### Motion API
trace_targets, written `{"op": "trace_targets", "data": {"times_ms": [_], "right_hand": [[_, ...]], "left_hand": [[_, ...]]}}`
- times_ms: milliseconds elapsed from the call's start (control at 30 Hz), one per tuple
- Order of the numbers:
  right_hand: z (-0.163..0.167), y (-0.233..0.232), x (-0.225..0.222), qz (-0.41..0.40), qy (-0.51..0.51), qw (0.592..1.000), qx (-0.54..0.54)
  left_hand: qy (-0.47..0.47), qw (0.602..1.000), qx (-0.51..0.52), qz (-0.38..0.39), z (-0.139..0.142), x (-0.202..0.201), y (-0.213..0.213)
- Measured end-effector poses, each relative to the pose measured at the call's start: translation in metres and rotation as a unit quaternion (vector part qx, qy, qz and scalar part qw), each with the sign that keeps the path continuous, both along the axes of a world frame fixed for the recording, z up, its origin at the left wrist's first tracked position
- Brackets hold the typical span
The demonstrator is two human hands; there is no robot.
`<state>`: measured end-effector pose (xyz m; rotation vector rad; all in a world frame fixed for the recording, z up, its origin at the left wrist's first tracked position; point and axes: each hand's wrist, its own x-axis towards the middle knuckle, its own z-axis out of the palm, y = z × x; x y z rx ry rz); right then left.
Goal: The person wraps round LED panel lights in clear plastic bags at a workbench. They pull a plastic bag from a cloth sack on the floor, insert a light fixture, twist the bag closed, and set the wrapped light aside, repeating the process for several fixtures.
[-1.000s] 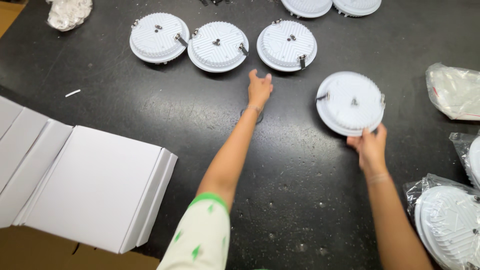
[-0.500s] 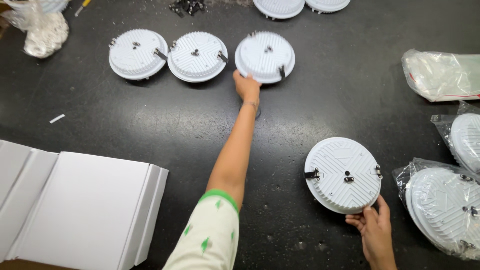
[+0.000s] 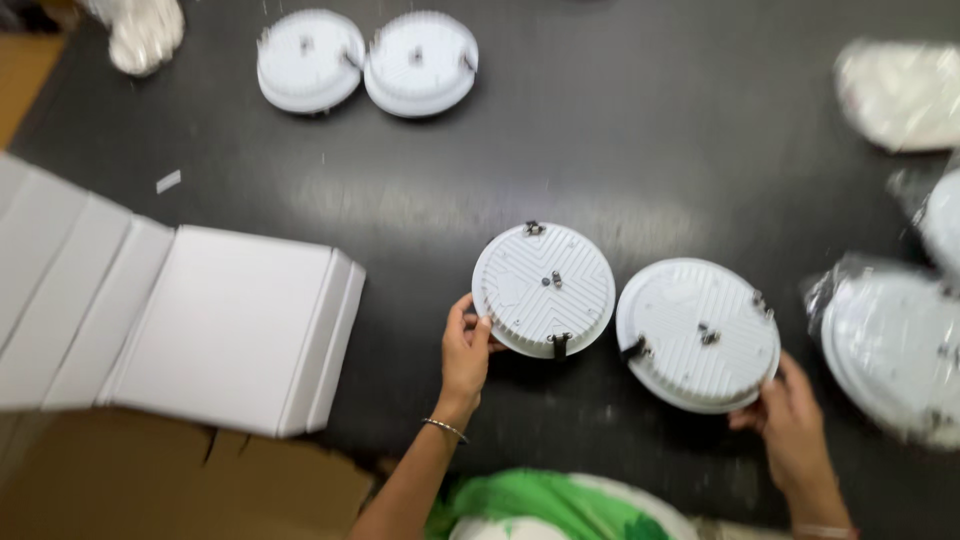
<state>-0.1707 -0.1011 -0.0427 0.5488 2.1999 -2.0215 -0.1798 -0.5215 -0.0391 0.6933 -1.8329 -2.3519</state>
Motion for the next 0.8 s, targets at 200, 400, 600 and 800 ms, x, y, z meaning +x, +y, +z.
{"op": "trace_targets", "data": {"times_ms": [200, 400, 600, 800], "right_hand": [[0.009, 0.012, 0.027, 0.048, 0.026, 0.998, 0.024], [-0.001, 0.025, 0.035, 0.053, 0.005, 0.998, 0.014], [-0.002, 0.047, 0.049, 0.008, -0.032, 0.996, -0.088], [0.0, 0.059, 0.055, -0.023, -0.074, 0.979, -0.187]], "left_hand": [[-0.002, 0.998, -0.023, 0.05, 0.002, 0.082, 0.027], [-0.015, 0.997, 0.0, 0.073, -0.004, 0.101, 0.032], [-0.044, 0.986, 0.126, 0.099, -0.012, 0.125, 0.034], [-0.094, 0.985, 0.122, 0.082, -0.007, 0.134, 0.035]]}}
